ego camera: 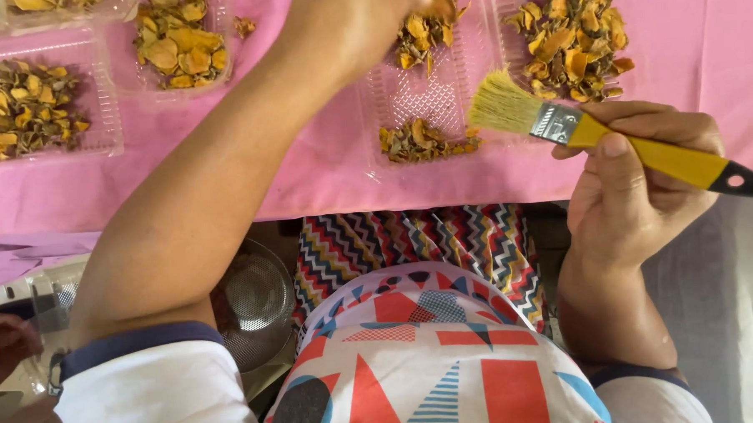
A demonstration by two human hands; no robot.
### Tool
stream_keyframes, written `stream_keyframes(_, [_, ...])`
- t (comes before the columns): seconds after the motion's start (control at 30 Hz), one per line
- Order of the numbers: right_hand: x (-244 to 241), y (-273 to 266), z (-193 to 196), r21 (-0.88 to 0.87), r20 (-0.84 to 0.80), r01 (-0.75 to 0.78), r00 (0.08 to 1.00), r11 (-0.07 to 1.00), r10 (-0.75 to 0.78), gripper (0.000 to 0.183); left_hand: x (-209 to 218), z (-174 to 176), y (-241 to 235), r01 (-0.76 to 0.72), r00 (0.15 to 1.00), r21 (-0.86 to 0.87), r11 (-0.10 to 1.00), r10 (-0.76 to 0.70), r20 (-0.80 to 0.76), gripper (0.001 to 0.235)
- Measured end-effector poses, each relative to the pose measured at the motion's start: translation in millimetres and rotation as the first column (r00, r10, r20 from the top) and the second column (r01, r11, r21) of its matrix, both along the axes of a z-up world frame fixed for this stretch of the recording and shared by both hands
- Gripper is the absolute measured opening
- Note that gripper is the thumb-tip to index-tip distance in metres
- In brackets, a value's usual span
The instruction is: Packaging dried leaves into small plastic containers and bags using hands and a brush.
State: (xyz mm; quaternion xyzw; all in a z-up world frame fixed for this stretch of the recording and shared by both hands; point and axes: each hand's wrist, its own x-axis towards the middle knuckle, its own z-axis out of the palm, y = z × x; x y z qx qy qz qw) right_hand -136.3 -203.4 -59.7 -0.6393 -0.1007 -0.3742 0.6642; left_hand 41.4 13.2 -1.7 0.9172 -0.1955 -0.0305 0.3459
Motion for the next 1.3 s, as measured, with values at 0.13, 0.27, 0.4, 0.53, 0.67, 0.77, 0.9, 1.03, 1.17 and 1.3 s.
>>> stream_keyframes(0.13, [0.8,1.7,-5.8,-0.033,0.008,0.039,0.999,0.999,-0.039,0.024,1.6,-4.7,3.6,0.055,0.993,0.04,0.998,-0.059,0.102,0.017])
stream_keyframes(0.27, [-5.4,3.5,-4.3,-0.101,0.005,0.075,0.997,0.992,-0.075,0.026,0.6,-9.4,4.1,0.168,0.927,0.144,0.975,-0.206,0.315,0.013])
stream_keyframes(0.4, [-6.4,-0.2,-5.8,-0.131,-0.002,0.087,0.996,0.988,-0.088,0.03,-4.9,-16.8,4.3,0.259,0.802,0.265,0.929,-0.36,0.478,0.02])
stream_keyframes(0.53, [-6.1,2.4,-8.3,-0.129,-0.003,0.089,0.996,0.988,-0.091,0.028,-23.7,-10.3,5.6,0.299,0.687,0.359,0.884,-0.461,0.562,0.027])
stream_keyframes(0.67, [-6.3,9.6,-6.8,-0.244,-0.002,0.061,0.998,0.968,-0.063,0.026,-63.6,13.2,4.4,0.584,0.787,0.47,0.662,-0.604,-0.127,0.025])
stream_keyframes(0.77, [-4.5,15.4,-5.4,-0.285,0.01,0.063,0.998,0.956,-0.063,0.023,-63.9,14.7,8.2,0.671,0.722,0.463,0.579,-0.651,-0.234,0.061])
stream_keyframes(0.9, [-3.5,16.3,-8.0,-0.283,0.0,0.061,0.998,0.957,-0.064,0.02,-67.1,14.3,6.4,0.679,0.702,0.5,0.537,-0.674,-0.229,0.044])
stream_keyframes(1.03, [-3.2,18.5,-10.3,-0.299,-0.003,0.058,0.998,0.952,-0.061,0.019,-65.3,4.2,7.7,0.701,0.669,0.411,0.583,-0.737,-0.095,0.03])
stream_keyframes(1.17, [-3.3,22.0,-11.3,-0.294,-0.02,0.046,0.998,0.955,-0.055,0.018,-68.7,11.0,8.3,0.658,0.746,0.466,0.591,-0.595,-0.299,0.019])
stream_keyframes(1.3, [-4.4,24.5,-10.4,-0.271,-0.023,0.037,0.999,0.962,-0.045,0.016,-70.7,-2.3,11.5,0.658,0.72,0.505,0.559,-0.664,-0.204,0.025])
